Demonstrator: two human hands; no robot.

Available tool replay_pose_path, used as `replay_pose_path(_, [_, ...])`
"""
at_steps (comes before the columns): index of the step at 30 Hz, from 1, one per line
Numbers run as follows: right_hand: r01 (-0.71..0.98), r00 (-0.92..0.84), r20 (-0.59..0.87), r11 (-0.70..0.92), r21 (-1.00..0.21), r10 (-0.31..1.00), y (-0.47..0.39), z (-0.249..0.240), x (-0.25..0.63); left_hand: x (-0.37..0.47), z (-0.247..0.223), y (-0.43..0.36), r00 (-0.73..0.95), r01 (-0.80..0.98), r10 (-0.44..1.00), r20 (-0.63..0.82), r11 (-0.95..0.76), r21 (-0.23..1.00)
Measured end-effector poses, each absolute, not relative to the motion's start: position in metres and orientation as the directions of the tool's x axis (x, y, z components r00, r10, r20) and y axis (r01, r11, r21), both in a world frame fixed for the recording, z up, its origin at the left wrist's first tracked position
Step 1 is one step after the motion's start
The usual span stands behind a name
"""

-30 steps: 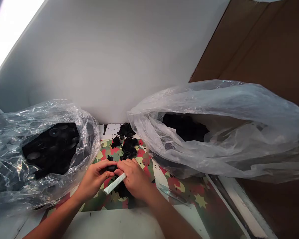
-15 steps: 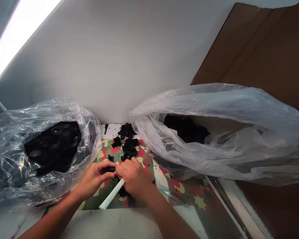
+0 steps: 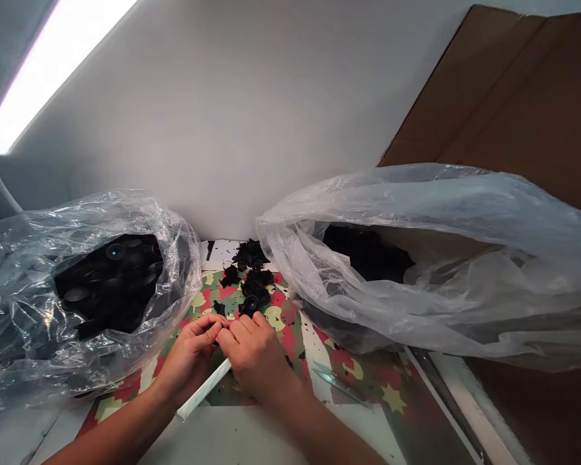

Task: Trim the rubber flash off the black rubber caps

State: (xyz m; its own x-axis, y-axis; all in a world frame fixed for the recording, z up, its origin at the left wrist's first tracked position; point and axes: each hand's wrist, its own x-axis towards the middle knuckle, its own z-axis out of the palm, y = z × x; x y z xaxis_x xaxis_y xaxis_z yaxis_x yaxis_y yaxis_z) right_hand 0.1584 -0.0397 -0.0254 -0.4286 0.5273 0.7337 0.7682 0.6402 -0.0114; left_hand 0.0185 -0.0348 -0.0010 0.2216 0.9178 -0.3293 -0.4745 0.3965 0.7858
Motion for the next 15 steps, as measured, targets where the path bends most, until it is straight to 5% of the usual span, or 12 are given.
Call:
replay_pose_path(7, [0.629, -0.54, 0.725, 0.777, 0.009, 0.428, -0.057, -0.035, 0.135, -0.004, -0.003, -0.006, -0.061, -0.536, 0.982, -0.179, 0.12, 0.836])
replay_pose_path(12, [0.702, -0.505, 0.626, 0.705, -0.102, 0.594, -0.052, -0.048, 0.128, -0.012, 0.003, -0.007, 0.169, -0.531, 0.978, -0.122, 0.195, 0.825])
replay_pose_path(15, [0.706, -0.416, 0.591, 0.655, -0.269, 0.691, -0.047, -0.043, 0.137, -0.009, 0.0, -0.012, 0.22, -0.537, 0.973, -0.07, 0.18, 0.824])
